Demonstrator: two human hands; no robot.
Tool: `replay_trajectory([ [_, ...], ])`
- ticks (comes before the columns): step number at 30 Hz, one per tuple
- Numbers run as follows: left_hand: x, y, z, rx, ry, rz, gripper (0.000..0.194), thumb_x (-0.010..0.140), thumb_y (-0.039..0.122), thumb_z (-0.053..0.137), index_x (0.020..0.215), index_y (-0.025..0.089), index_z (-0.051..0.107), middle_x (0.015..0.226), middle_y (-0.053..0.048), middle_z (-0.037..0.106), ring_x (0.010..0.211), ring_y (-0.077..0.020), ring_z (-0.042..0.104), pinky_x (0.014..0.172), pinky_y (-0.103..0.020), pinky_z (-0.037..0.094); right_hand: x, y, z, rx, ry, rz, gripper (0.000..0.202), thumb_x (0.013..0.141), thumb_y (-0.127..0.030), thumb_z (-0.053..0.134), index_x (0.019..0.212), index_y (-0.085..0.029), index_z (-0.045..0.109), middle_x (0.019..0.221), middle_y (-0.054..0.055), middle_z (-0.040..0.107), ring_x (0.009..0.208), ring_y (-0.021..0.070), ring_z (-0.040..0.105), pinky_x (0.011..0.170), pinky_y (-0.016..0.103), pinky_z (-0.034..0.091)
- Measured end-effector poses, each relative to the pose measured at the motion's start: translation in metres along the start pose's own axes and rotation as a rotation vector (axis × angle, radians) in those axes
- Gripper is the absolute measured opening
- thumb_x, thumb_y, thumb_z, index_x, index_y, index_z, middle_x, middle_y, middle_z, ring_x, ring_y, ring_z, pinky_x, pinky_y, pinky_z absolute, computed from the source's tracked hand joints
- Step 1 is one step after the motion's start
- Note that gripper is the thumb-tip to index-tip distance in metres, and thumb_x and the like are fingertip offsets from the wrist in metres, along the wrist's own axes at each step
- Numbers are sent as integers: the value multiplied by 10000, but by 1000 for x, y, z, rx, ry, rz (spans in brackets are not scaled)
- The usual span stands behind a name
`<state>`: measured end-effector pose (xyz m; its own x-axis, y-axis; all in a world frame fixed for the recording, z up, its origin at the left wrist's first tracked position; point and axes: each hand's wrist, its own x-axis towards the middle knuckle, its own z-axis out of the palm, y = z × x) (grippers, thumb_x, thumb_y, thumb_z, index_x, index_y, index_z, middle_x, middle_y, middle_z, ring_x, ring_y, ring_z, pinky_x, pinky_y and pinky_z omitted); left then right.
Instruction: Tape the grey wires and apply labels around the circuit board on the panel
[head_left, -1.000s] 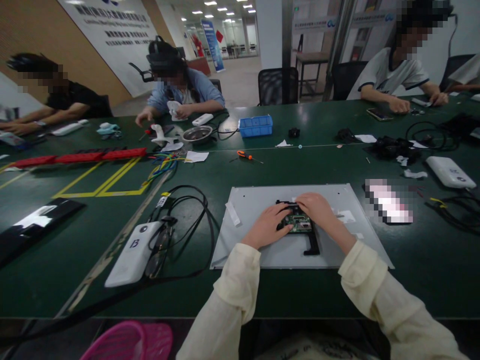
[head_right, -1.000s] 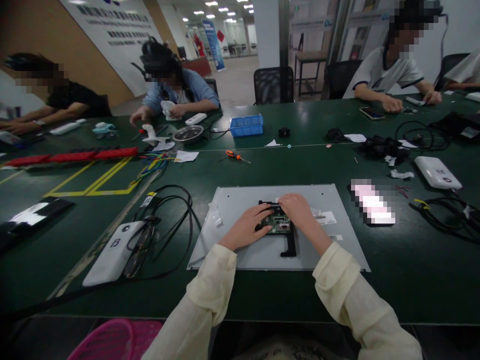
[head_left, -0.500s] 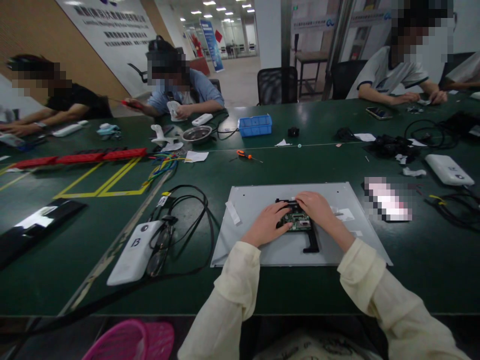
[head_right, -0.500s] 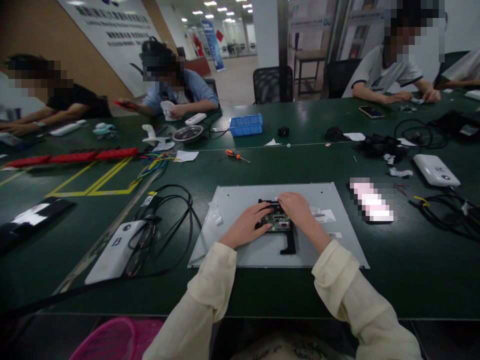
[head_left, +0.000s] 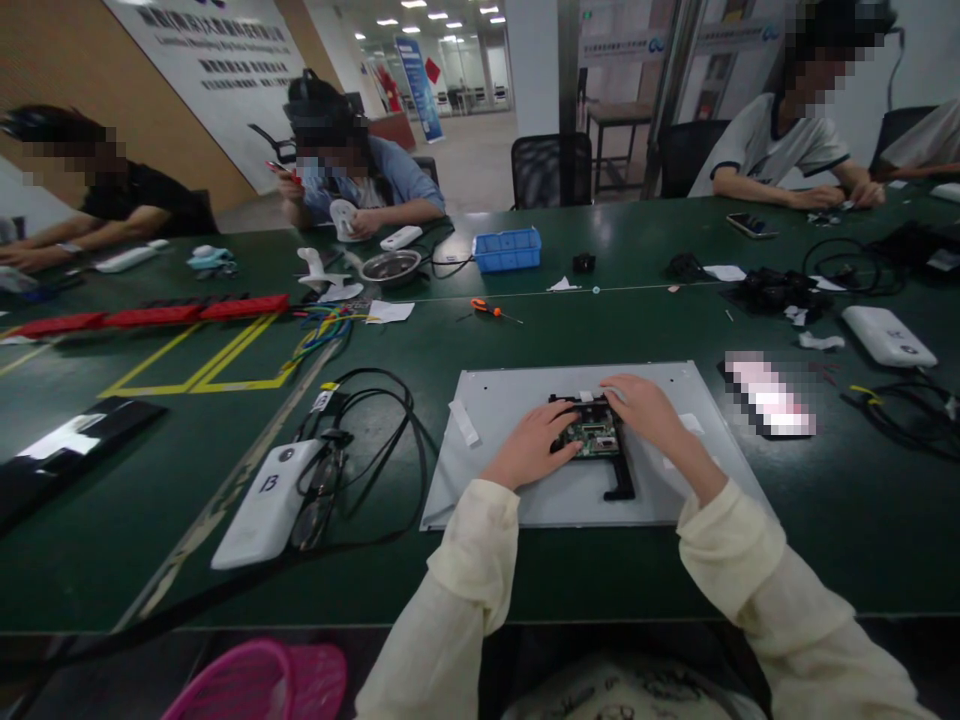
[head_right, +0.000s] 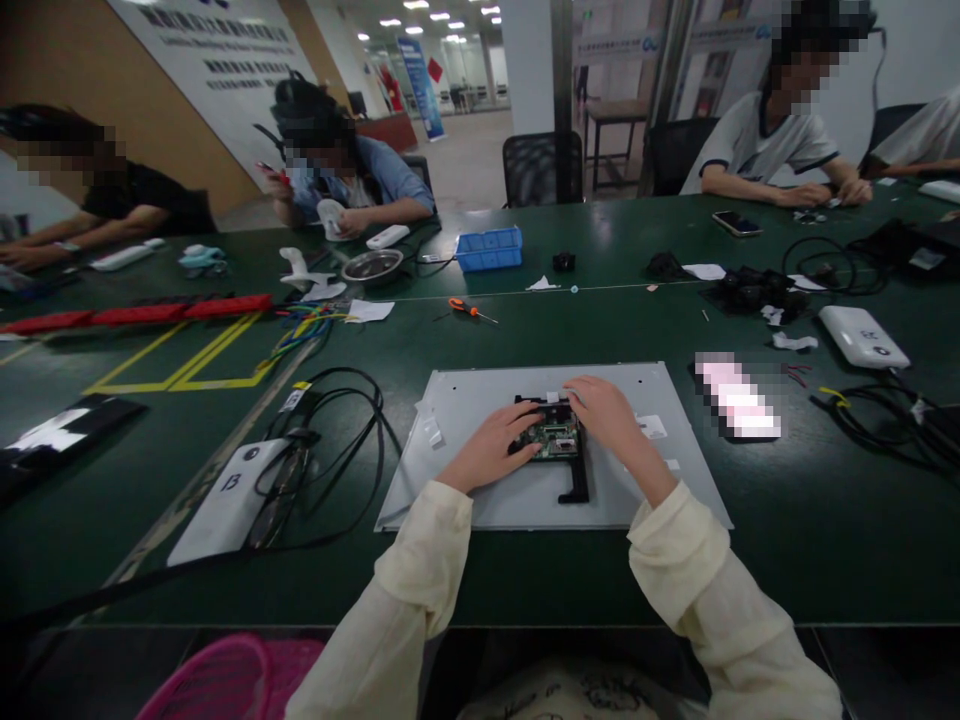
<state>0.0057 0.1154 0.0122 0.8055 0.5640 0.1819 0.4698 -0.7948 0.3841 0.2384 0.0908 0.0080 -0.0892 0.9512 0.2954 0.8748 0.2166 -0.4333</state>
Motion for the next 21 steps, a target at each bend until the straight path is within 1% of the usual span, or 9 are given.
replay_trajectory([
  [3,0,1,-1,4,-6,1,450,920,445,453,1304,214,480,1430,-80,433,1323,-231,396,1114,-415,324,-12,19,-14,31,18,54,296,910,-240,427,1093,-168,649,1118,89,681,1051,221,609,952,366,438],
  [6,0,1,-2,7,-17,2,448,923,448,445,1304,213,481,1433,-80,428,1324,-231,394,1112,-414,324,-31,45,-23,21,-8,102,285,876,-242,466,1080,-171,651,1107,94,677,1051,230,606,968,386,427],
  [9,1,1,-2,10,-21,-2,449,925,447,441,1306,212,480,1434,-80,426,1329,-236,388,1110,-423,323,-53,68,-26,10,26,154,287,826,-241,515,1070,-173,649,1137,102,652,1083,242,584,977,403,418],
  [11,1,1,-2,10,-24,-8,450,924,446,445,1306,212,480,1437,-80,423,1330,-239,386,1110,-428,322,-65,77,-24,13,30,186,310,802,-256,547,1083,-168,645,1124,109,644,1073,247,580,958,407,430],
  [15,0,2,-3,1,-39,-22,451,925,451,440,1315,228,471,1448,-71,411,1332,-241,384,1106,-439,327,-79,79,-20,46,-4,235,320,781,-270,583,1079,-174,651,1062,102,635,962,232,608,859,374,479],
  [18,0,3,-4,-2,-41,-24,452,928,453,431,1320,231,466,1452,-68,408,1334,-241,383,1104,-440,331,-80,75,-17,59,-7,265,306,788,-259,582,1073,-174,654,1019,95,628,863,205,624,809,348,488],
  [21,0,3,-3,-4,-27,-20,448,927,451,434,1315,229,471,1447,-71,415,1333,-240,386,1103,-442,334,-76,73,-17,54,-13,284,312,793,-253,583,1087,-172,648,988,92,628,834,196,624,784,332,486],
])
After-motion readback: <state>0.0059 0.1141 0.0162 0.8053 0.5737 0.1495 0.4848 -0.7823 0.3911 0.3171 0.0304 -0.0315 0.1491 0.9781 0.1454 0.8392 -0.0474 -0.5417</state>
